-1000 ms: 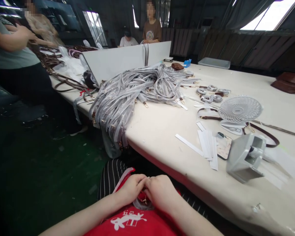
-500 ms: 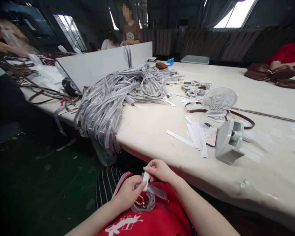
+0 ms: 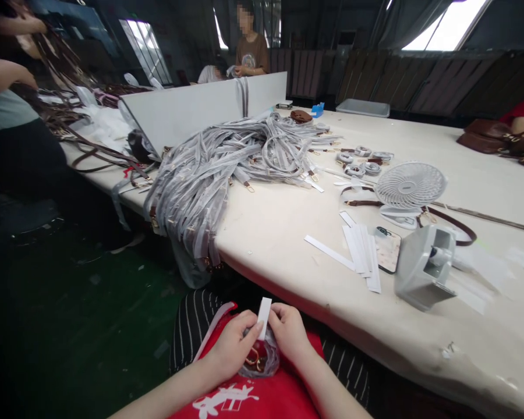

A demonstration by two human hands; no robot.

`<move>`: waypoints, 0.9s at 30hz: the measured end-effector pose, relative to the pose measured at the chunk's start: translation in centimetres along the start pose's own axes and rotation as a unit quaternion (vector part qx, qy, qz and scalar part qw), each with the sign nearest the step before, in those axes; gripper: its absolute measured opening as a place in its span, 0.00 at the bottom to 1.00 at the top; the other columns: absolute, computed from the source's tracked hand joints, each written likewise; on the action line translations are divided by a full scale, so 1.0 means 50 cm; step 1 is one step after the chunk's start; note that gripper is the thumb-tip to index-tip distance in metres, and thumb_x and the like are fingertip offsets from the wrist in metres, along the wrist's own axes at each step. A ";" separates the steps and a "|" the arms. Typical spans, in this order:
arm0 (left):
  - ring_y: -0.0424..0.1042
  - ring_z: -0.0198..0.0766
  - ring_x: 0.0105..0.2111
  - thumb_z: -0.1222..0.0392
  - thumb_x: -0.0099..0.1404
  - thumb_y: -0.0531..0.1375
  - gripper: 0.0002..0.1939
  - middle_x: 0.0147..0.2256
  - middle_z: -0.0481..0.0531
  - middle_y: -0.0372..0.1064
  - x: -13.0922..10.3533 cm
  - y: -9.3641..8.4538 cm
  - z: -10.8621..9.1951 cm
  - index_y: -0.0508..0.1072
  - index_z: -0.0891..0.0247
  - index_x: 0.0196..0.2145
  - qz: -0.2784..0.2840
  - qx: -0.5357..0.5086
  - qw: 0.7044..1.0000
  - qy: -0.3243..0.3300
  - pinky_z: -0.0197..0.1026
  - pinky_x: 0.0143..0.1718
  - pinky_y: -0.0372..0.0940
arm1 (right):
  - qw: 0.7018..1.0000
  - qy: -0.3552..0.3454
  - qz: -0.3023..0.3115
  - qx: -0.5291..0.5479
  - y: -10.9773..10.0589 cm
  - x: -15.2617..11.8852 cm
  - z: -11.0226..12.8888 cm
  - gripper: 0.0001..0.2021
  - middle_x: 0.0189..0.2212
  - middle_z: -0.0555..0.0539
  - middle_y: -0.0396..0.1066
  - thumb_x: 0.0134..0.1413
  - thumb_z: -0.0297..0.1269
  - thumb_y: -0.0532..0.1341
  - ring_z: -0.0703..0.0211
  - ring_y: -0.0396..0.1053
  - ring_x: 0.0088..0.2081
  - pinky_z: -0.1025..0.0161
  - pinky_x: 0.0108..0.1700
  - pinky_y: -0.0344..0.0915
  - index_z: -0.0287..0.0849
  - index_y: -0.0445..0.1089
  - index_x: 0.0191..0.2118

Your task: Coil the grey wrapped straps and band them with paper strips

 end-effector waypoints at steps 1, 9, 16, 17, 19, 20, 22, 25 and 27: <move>0.68 0.38 0.28 0.48 0.66 0.50 0.18 0.28 0.49 0.65 0.003 0.007 0.010 0.68 0.63 0.27 0.016 -0.024 0.999 -0.030 0.40 0.31 0.64 | 1.000 -0.001 0.006 -0.005 -0.002 -0.001 0.004 0.20 0.25 0.45 0.75 0.51 0.54 0.62 0.54 0.67 0.28 0.60 0.32 0.62 0.38 0.75 0.27; 0.69 0.40 0.32 0.57 0.63 0.54 0.08 0.30 0.51 0.72 -0.006 -0.004 -0.028 0.69 0.62 0.32 -0.031 0.068 0.997 -0.023 0.40 0.34 0.59 | 0.990 0.012 0.141 -0.015 -0.017 -0.018 0.040 0.18 0.26 0.48 0.73 0.51 0.53 0.63 0.55 0.68 0.30 0.61 0.34 0.64 0.39 0.73 0.30; 0.71 0.45 0.40 0.59 0.61 0.57 0.19 0.40 0.57 0.72 -0.018 0.003 -0.025 0.59 0.63 0.49 -0.031 0.056 0.997 -0.031 0.44 0.42 0.62 | 0.988 0.051 0.140 -0.042 -0.025 -0.012 0.015 0.16 0.19 0.54 0.65 0.41 0.47 0.69 0.62 0.60 0.23 0.64 0.28 0.58 0.42 0.65 0.23; 0.71 0.45 0.40 0.59 0.61 0.57 0.20 0.40 0.57 0.72 -0.017 0.005 -0.024 0.58 0.63 0.50 -0.027 0.059 0.997 -0.027 0.44 0.42 0.62 | 0.987 0.058 0.147 -0.038 -0.023 -0.010 0.014 0.16 0.19 0.54 0.65 0.40 0.47 0.69 0.62 0.61 0.23 0.64 0.28 0.58 0.42 0.65 0.23; 0.71 0.45 0.40 0.59 0.61 0.56 0.20 0.40 0.57 0.72 -0.018 0.008 -0.024 0.58 0.64 0.51 -0.020 0.064 0.998 -0.021 0.45 0.42 0.62 | 0.983 0.070 0.168 -0.030 -0.018 -0.008 0.016 0.16 0.20 0.53 0.67 0.39 0.47 0.70 0.61 0.62 0.24 0.64 0.29 0.59 0.42 0.66 0.25; 0.71 0.45 0.40 0.59 0.62 0.56 0.20 0.40 0.58 0.72 -0.018 0.009 -0.025 0.58 0.64 0.51 -0.017 0.066 0.998 -0.020 0.45 0.41 0.62 | 0.980 0.075 0.183 -0.022 -0.014 -0.008 0.019 0.16 0.21 0.53 0.68 0.39 0.46 0.70 0.61 0.63 0.24 0.64 0.29 0.60 0.41 0.67 0.26; 0.71 0.45 0.39 0.58 0.63 0.55 0.20 0.39 0.58 0.73 -0.018 0.009 -0.028 0.58 0.65 0.51 -0.012 0.069 0.997 -0.016 0.45 0.41 0.62 | 0.973 0.078 0.216 -0.010 -0.005 -0.008 0.025 0.14 0.23 0.52 0.70 0.40 0.44 0.69 0.60 0.65 0.25 0.63 0.29 0.61 0.41 0.69 0.29; 0.71 0.44 0.38 0.56 0.63 0.56 0.18 0.38 0.57 0.73 -0.011 0.005 -0.028 0.62 0.65 0.48 0.001 0.065 0.998 -0.014 0.44 0.39 0.63 | 0.975 0.031 0.212 -0.050 -0.003 -0.008 0.044 0.06 0.24 0.51 0.72 0.44 0.36 0.66 0.59 0.67 0.27 0.63 0.32 0.64 0.40 0.70 0.28; 0.72 0.42 0.33 0.56 0.61 0.57 0.14 0.34 0.54 0.74 -0.004 0.013 -0.011 0.66 0.64 0.43 0.056 0.027 0.997 -0.042 0.42 0.34 0.63 | 0.977 -0.034 0.176 -0.116 -0.009 -0.013 0.067 0.01 0.26 0.49 0.74 0.45 0.30 0.63 0.57 0.70 0.30 0.62 0.35 0.65 0.41 0.72 0.27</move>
Point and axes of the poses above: each hand's wrist, its own x-axis towards the middle knuckle, its own y-axis out of the palm, z = x × y, the point moved 8 cm from there along x, towards the middle knuckle
